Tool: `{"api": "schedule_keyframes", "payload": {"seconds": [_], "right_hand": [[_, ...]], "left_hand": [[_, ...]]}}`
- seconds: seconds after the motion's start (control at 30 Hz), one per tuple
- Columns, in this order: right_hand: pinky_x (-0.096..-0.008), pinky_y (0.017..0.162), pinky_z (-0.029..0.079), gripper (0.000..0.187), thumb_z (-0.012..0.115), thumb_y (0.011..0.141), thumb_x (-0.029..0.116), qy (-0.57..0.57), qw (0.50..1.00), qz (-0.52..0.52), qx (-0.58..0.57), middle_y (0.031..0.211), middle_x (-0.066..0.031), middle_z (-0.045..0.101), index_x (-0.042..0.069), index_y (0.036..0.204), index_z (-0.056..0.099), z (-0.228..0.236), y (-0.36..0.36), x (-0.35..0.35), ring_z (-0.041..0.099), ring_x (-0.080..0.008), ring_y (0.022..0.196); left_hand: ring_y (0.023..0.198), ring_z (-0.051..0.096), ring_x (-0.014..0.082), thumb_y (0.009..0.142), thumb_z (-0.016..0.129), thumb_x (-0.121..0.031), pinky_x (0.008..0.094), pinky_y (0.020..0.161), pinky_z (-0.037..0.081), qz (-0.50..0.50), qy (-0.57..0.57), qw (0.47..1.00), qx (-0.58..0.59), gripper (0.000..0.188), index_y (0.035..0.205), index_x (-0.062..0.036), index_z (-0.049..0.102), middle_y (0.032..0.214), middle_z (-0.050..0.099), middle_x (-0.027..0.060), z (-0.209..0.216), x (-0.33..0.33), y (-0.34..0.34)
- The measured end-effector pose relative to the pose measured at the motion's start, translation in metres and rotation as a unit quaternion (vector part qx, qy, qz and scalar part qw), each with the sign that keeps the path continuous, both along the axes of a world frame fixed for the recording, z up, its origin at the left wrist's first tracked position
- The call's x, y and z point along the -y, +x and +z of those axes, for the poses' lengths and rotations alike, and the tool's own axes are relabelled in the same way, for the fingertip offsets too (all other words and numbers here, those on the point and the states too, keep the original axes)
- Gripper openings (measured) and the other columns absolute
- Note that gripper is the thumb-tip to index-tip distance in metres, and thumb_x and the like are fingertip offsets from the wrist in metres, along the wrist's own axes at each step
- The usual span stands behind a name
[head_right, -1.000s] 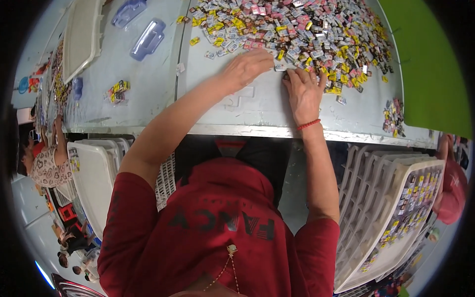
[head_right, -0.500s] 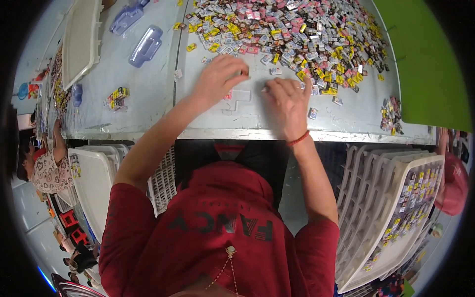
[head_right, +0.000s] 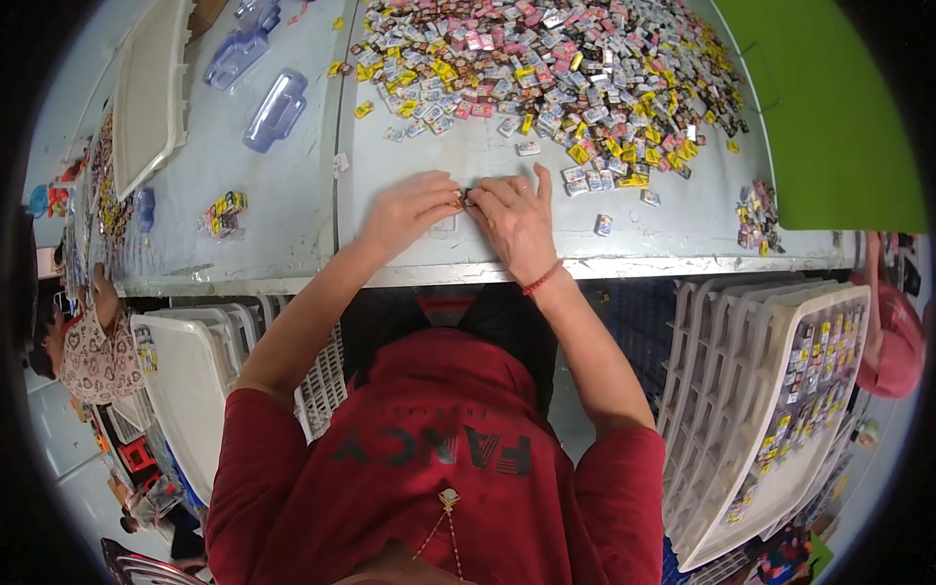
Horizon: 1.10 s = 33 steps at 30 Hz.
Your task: The recorder is sorting and arranging small toy components onto packaging sheets at a factory workbench.
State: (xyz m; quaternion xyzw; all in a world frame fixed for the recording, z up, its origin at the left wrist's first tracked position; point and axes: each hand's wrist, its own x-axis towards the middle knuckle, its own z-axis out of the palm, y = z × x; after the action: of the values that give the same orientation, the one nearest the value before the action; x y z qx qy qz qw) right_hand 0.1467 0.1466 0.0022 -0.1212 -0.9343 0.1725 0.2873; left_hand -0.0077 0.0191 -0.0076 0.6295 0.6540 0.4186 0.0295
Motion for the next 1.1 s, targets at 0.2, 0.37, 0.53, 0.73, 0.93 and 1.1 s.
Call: {"api": "schedule_keyframes", "payload": {"seconds": [0.2, 0.37, 0.53, 0.73, 0.93, 1.1], "right_hand": [[-0.0514, 0.102, 0.031, 0.021, 0.072, 0.076, 0.015, 0.070, 0.997, -0.023, 0.003, 0.101, -0.0007, 0.062, 0.011, 0.096, 0.069, -0.008, 0.003, 0.007, 0.058, -0.0195, 0.096], [-0.0521, 0.100, 0.033, 0.025, 0.071, 0.076, 0.012, 0.023, 0.999, -0.025, -0.022, 0.101, -0.0026, 0.062, 0.009, 0.100, 0.066, -0.004, 0.007, 0.016, 0.058, -0.0207, 0.097], [-0.0417, 0.072, 0.046, 0.023, 0.068, 0.071, 0.002, 0.011, 0.994, -0.089, -0.064, 0.086, -0.0136, 0.064, 0.005, 0.093, 0.063, 0.011, 0.022, -0.031, 0.059, -0.0320, 0.080], [-0.0418, 0.078, 0.044, 0.014, 0.068, 0.076, 0.011, 0.141, 0.958, -0.203, 0.146, 0.096, -0.0101, 0.063, 0.008, 0.090, 0.063, 0.013, 0.024, -0.088, 0.059, -0.0300, 0.089], [-0.0445, 0.078, 0.046, 0.016, 0.063, 0.081, 0.009, 0.064, 0.963, -0.231, 0.120, 0.099, -0.0141, 0.060, 0.006, 0.095, 0.057, 0.006, 0.019, -0.088, 0.059, -0.0354, 0.091], [-0.0470, 0.071, 0.049, 0.019, 0.062, 0.081, 0.005, 0.065, 0.954, -0.258, 0.141, 0.097, -0.0189, 0.059, 0.004, 0.098, 0.055, 0.004, 0.018, -0.096, 0.060, -0.0403, 0.085]], "left_hand": [[0.097, 0.064, 0.0284, 0.071, 0.074, -0.006, 0.0349, 0.085, 0.053, -0.004, 0.045, 0.996, -0.073, 0.020, 0.090, -0.0002, 0.069, 0.097, 0.067, 0.0081, 0.001, 0.000, 0.000], [0.102, 0.061, 0.0313, 0.072, 0.074, -0.005, 0.0386, 0.086, 0.052, -0.030, 0.065, 0.989, -0.131, 0.021, 0.092, -0.0006, 0.068, 0.102, 0.066, 0.0106, -0.002, 0.005, 0.000], [0.114, 0.054, 0.0325, 0.074, 0.075, -0.012, 0.0428, 0.093, 0.046, -0.008, -0.023, 0.999, -0.023, 0.044, 0.114, -0.0015, 0.059, 0.125, 0.055, 0.0128, 0.011, 0.016, 0.003], [0.125, 0.043, 0.0333, 0.078, 0.072, -0.032, 0.0426, 0.102, 0.037, -0.078, -0.083, 0.981, -0.159, 0.058, 0.123, -0.0011, 0.052, 0.132, 0.050, 0.0143, 0.033, -0.010, 0.004], [0.125, 0.043, 0.0325, 0.080, 0.069, -0.038, 0.0424, 0.101, 0.036, -0.068, -0.110, 0.980, -0.149, 0.057, 0.123, -0.0029, 0.053, 0.133, 0.049, 0.0133, 0.020, 0.000, 0.000], [0.124, 0.044, 0.0321, 0.081, 0.069, -0.037, 0.0429, 0.102, 0.036, -0.086, -0.102, 0.975, -0.179, 0.051, 0.118, -0.0043, 0.057, 0.131, 0.051, 0.0138, 0.013, 0.002, -0.003]]}}
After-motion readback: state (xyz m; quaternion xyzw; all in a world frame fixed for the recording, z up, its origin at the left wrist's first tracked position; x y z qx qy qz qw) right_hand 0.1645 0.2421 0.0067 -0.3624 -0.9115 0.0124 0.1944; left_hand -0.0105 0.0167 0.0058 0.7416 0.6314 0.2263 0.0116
